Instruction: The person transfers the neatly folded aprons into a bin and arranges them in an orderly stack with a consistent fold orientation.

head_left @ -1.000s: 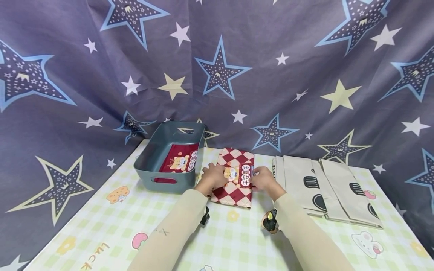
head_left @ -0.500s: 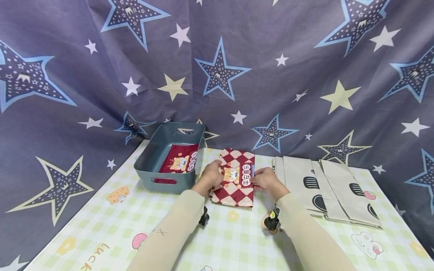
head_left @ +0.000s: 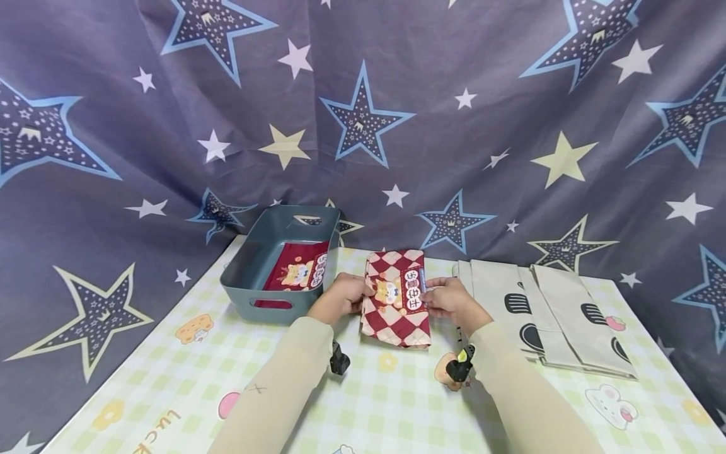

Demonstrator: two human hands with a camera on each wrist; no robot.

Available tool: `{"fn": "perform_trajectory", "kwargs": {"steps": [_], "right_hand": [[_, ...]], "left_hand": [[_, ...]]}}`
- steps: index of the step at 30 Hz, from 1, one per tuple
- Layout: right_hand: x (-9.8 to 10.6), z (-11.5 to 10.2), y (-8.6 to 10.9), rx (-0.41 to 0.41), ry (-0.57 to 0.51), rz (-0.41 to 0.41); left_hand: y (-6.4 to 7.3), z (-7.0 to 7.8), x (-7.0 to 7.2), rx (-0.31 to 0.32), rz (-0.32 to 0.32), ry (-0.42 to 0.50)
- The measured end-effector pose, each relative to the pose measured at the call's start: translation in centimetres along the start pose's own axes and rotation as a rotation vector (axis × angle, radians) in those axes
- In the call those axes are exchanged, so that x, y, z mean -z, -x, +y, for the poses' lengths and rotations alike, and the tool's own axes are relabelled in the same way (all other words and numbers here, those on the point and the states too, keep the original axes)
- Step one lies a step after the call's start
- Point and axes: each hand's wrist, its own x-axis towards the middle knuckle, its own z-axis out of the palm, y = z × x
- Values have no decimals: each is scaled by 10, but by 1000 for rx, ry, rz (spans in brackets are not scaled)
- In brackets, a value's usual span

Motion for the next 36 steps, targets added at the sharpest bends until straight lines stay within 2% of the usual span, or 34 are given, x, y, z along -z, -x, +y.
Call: {"fn": "perform_trajectory", "kwargs": {"steps": [3,10,17,22,26,36], "right_hand": [[1,0,-1,1,-23,-6],[3,0,1,36,-59,-10],[4,0,6,51,-83,-9],[7,0,7,63,-125,-5],[10,-4,8,84,-150,-16],[22,-19,14,111,-112,-6]], "left_hand": [[1,1,1,28,-18,25],[2,-1,-2,4,-29,44],[2,-1,-4,22,-57,93],[4,1,-6,-4,-78,148],[6,6,-9,-17,-66,193],[11,21,-12,-78,-46,185]]}}
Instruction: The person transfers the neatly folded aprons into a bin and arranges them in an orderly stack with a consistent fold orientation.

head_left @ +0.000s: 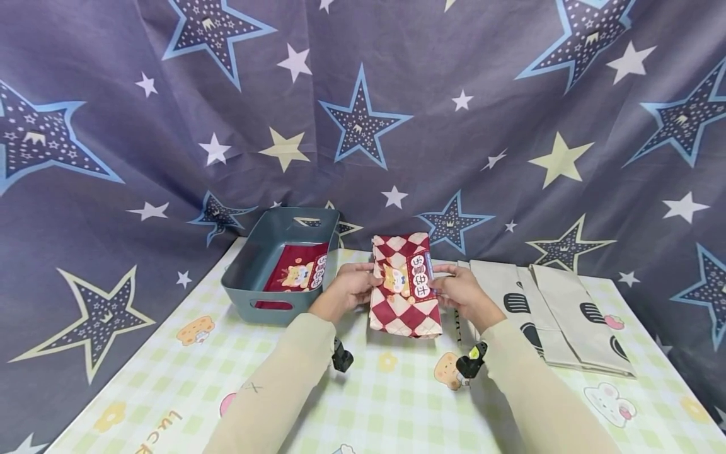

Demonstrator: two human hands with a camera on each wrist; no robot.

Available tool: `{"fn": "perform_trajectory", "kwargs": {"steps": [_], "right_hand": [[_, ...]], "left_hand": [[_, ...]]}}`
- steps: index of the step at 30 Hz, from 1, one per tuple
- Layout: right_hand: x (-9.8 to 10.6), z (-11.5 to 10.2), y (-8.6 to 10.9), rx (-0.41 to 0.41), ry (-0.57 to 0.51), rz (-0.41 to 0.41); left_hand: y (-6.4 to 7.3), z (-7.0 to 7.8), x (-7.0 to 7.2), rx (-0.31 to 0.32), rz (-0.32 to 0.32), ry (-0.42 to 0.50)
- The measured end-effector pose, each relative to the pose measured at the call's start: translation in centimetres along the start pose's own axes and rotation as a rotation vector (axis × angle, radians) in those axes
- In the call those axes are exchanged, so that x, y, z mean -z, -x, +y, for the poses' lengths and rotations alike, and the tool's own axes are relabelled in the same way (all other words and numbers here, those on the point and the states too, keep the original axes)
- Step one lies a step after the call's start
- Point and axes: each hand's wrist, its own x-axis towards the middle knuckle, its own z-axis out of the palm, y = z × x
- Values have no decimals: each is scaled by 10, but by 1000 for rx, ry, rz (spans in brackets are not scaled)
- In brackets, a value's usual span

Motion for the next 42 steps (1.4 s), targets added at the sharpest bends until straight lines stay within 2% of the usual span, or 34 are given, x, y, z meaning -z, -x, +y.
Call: {"fn": "perform_trajectory", "kwargs": {"steps": [8,12,19,22,29,42], "right_hand": [[4,-20,2,35,3,-12],[4,-29,3,55,22,-17],[1,-43,4,59,36,-13],[-1,-49,3,55,32,-21],[-9,-64,3,78,24,-29],[-30,-80,5,68,-3,-73]], "left_hand": [[8,19,-1,-72,-23,7],[11,29,2,-86,-41,0],[16,45,7,-92,-28,-55],[16,50,11,-102,-29,-88],[17,60,22,-126,-38,-102],[29,76,50,-147,-57,-134]]}}
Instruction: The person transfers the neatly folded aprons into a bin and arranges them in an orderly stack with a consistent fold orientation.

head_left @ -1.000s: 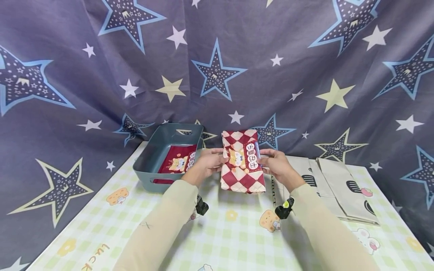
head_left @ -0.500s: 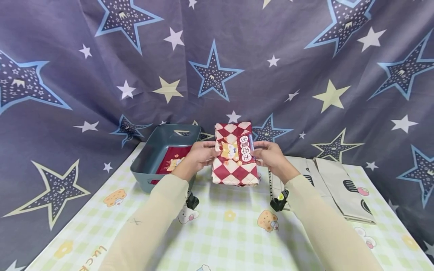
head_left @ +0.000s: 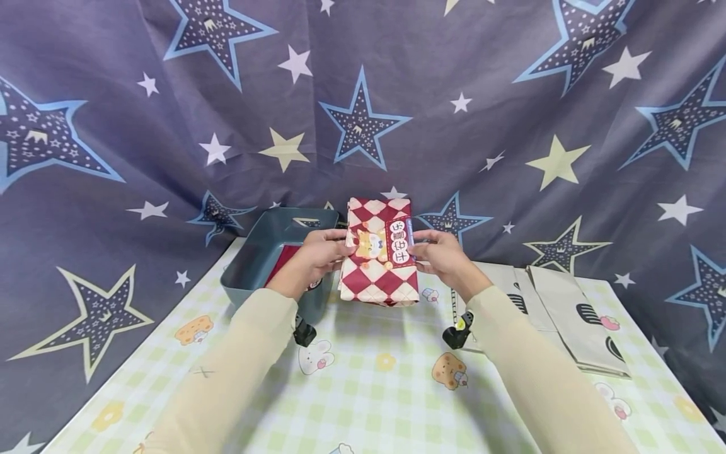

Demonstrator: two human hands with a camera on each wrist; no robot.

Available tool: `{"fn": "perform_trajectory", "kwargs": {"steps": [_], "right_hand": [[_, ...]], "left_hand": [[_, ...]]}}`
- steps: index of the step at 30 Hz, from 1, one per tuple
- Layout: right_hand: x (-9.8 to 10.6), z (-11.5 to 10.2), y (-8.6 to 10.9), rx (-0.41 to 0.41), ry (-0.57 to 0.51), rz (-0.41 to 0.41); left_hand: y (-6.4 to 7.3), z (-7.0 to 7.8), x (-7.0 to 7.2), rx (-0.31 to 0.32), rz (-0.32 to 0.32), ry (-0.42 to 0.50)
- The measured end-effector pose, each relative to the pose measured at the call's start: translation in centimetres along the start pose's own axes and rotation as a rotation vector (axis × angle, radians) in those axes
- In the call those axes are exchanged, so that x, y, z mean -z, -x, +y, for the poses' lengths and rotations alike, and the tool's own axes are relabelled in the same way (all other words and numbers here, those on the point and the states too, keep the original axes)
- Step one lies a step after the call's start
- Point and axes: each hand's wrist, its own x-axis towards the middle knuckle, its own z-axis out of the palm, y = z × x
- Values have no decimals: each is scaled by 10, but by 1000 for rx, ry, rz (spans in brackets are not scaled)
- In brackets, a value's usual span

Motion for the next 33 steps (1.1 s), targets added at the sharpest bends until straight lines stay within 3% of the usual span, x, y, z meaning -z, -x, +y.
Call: {"fn": "perform_trajectory", "kwargs": {"steps": [16,25,33], "right_hand": [[-36,-3,-2,0,-111,-20],[-65,-6,-11,-91,-300,2],[-84,-11,-14,-105,-364,26]], "left_hand": [[11,20,36,29,44,-114],[13,26,59,61,46,-109],[14,32,74,57,50,-106]]}}
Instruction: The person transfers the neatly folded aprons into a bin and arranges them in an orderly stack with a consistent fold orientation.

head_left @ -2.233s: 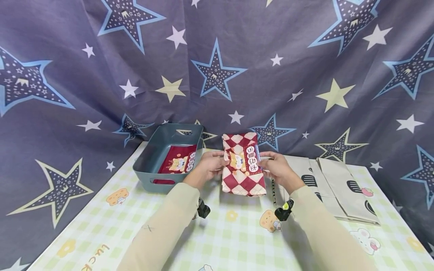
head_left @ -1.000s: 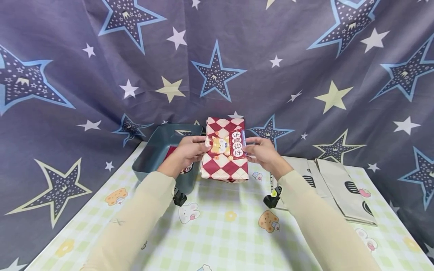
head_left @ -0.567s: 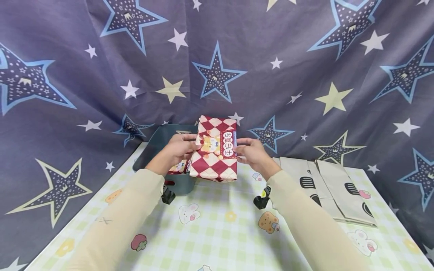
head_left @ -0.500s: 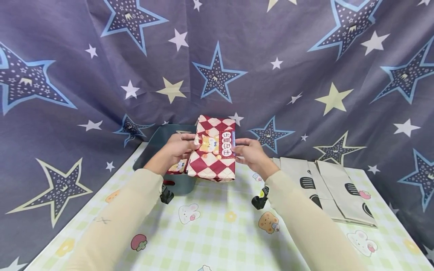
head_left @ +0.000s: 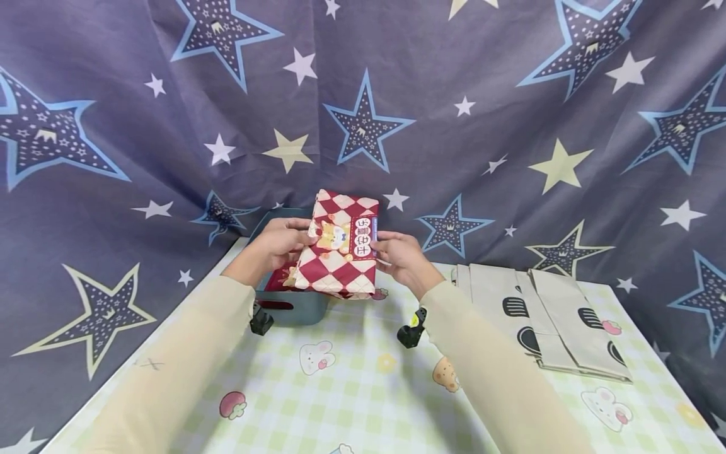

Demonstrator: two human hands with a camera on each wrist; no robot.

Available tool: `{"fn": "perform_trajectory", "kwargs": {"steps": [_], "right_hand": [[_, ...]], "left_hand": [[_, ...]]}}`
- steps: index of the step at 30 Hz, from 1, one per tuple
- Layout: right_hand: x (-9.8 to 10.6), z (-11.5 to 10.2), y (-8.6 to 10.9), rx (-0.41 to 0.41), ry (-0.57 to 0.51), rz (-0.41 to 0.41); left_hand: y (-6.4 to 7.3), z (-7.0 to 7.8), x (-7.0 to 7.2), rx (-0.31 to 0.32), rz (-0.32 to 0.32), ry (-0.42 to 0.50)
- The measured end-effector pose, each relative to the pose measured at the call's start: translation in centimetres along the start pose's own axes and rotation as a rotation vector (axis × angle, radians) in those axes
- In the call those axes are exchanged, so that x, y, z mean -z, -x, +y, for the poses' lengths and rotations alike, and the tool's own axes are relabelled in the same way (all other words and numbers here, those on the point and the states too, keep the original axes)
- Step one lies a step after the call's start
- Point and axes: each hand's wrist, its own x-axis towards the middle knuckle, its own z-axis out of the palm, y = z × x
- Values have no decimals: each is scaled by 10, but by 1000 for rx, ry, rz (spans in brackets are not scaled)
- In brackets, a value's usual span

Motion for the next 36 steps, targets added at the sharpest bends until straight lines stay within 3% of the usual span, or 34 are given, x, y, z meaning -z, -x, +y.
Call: {"fn": "perform_trajectory", "kwargs": {"steps": [5,15,29,36], "right_hand": [[-10,4,-2,24,-22,-31],[-26,5,-2,44,-106,-175],[-47,22,-1,-21,-342,-311],[-54,27,-7,-21,-265,-325]], "left_hand": [[4,3,8,-11,18,-31],[5,4,32,-25,66,-71],[1,-5,57,-41,129,-114],[-4,-15,66,-38,172,-117]]}}
